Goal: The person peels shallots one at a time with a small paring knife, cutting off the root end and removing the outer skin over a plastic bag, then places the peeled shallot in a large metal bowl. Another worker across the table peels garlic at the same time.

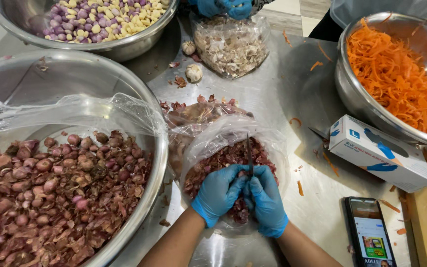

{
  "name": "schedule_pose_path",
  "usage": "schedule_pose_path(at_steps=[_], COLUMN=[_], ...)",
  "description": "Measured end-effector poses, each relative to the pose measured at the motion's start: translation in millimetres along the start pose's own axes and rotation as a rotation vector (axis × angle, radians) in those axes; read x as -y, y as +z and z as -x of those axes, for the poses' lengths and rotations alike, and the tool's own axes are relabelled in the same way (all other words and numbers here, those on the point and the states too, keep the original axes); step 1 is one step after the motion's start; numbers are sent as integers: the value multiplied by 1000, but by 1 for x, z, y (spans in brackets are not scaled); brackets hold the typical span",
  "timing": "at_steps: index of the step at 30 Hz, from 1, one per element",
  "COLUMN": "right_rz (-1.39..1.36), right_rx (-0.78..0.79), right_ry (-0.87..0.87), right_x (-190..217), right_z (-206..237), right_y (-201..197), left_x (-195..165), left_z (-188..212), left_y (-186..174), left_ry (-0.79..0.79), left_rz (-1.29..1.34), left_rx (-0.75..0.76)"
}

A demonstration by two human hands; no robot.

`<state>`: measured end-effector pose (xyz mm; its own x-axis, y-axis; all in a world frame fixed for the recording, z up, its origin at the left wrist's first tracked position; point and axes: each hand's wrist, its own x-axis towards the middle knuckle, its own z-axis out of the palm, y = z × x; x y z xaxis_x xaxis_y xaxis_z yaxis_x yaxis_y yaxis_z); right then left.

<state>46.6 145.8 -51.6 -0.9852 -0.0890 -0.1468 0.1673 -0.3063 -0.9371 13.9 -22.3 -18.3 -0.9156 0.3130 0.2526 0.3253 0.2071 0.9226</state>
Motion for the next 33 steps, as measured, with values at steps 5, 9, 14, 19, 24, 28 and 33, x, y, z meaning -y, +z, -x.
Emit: schedule_pose_path(at_steps=[5, 9, 14, 19, 24, 28, 33], right_rz=[-89, -80, 258, 411, 418, 296, 200], right_rx=[-71, -62, 221, 409, 442, 382, 324], right_ry=[-12, -31, -123, -131, -96, -67, -24], right_x=[7, 20, 35, 40, 37, 29, 28], right_z=[1, 2, 10, 8, 4, 5, 5], right_y=[5, 8, 6, 2, 0, 3, 6], left_x=[4, 7, 12, 17, 20, 18, 16], left_z=[-1, 1, 2, 3, 2, 3, 1], left_y=[-5, -8, -11, -12, -13, -13, -13], left_ry=[53, 71, 98, 128, 241, 243, 122], left_rz=[15, 63, 7, -26, -99, -102, 17], left_rx=[8, -44, -71, -33, -78, -76, -18])
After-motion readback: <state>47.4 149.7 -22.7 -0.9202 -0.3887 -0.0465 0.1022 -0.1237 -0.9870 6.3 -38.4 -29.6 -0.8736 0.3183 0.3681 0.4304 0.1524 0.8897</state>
